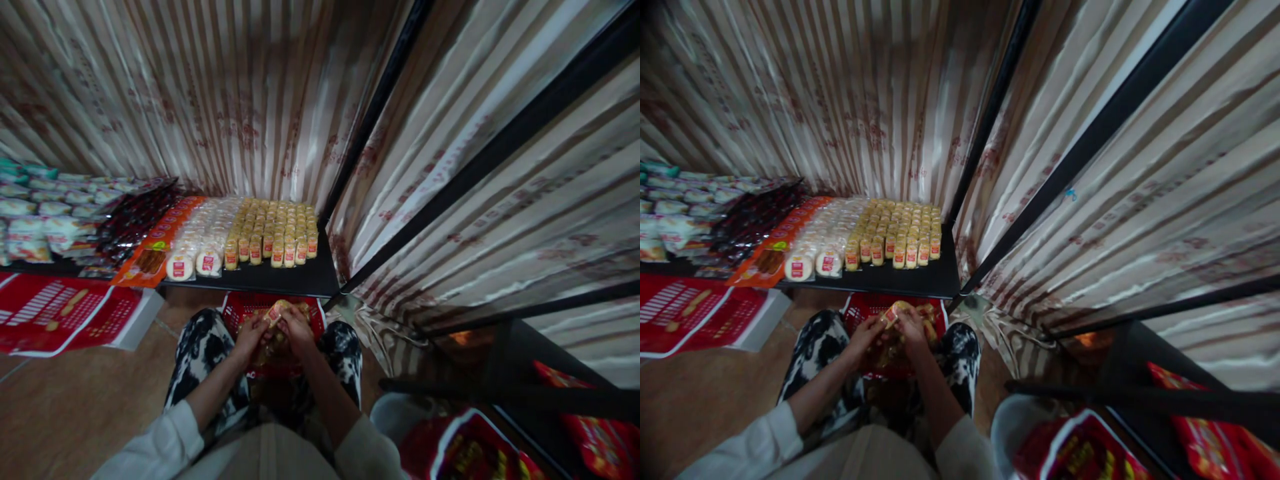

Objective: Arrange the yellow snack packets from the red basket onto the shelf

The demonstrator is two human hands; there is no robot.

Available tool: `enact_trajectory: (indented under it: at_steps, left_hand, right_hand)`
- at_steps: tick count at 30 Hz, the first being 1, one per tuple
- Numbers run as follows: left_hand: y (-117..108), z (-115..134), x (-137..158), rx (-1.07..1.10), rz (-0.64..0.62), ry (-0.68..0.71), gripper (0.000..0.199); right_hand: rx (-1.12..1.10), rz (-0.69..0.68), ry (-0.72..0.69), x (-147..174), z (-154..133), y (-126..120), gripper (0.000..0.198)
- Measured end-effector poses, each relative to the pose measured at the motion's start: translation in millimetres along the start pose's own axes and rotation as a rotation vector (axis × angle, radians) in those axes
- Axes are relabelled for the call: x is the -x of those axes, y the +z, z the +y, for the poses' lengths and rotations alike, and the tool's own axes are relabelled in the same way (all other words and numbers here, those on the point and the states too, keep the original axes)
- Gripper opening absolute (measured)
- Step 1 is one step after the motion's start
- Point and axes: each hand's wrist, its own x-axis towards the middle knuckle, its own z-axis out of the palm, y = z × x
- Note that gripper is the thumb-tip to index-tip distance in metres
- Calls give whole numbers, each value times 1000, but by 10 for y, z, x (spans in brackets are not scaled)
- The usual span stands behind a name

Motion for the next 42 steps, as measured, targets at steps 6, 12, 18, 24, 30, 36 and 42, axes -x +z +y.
enact_trajectory:
  at_steps: [6,12,18,24,30,36,42]
  left_hand:
    - [6,119,31,88,52,66,33]
    - [-1,260,-75,-23,91,120,27]
    - [-28,502,-320,-205,113,351,31]
    - [-72,665,-558,-251,191,403,30]
    - [-53,742,-702,-379,353,459,28]
    - [95,911,-765,-552,426,427,27]
    - [264,1099,-812,-736,508,398,36]
  right_hand:
    - [-153,-56,59,47,-116,153,55]
    - [-26,-90,-89,-59,-162,261,45]
    - [119,-162,-217,-298,-271,328,37]
    - [669,-55,-655,-548,-545,330,33]
    - [1106,33,-862,-835,-655,301,44]
    - [1070,27,-931,-966,-517,203,51]
    - [1086,27,-920,-975,-485,196,58]
